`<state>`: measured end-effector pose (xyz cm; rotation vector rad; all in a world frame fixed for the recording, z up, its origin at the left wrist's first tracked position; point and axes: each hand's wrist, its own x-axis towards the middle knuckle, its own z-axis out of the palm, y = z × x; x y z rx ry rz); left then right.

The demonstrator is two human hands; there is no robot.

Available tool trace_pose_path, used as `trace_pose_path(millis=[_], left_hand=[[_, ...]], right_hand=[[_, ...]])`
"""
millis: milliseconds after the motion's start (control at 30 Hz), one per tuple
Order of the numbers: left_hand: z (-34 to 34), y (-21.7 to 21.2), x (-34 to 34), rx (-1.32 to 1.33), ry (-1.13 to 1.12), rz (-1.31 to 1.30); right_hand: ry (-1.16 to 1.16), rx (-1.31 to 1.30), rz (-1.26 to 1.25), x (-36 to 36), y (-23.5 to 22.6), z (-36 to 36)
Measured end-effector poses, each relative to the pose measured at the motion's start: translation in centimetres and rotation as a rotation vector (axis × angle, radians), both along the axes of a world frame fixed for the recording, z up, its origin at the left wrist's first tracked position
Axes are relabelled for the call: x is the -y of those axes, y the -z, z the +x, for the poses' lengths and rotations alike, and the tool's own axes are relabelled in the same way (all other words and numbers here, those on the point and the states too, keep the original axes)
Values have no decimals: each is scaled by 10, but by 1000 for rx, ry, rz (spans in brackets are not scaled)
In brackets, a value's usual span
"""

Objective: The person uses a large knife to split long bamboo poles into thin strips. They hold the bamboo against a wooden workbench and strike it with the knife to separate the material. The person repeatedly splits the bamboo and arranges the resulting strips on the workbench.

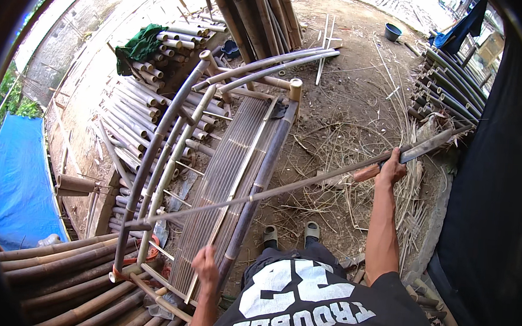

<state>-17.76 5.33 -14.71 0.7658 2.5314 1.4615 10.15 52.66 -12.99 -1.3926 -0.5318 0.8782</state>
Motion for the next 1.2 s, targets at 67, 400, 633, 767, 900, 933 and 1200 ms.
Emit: trace_pose_path(millis=[67,400,633,767,900,933,1200], left_hand=[[9,14,71,10,61,-603],[53,-124,-170,-146,698,-258],[81,-102,-259,1135,1141,-1],[90,-108,-246,1356,919,154],[89,-123,-242,1028,798,93],[88,-126,-242,931,796,97],[86,-138,-221,629,672,36]], right_hand=[[46,-33,26,-17,16,23],[-390,-75,71,29,-35,-31],[-697,35,83,86,-84,-48],[-809,870,240,75,-93,0],[-771,1249,616,71,-96,5],[-857,1255,551,78,-100,3],[-1178,1241,567,116,-104,-24]])
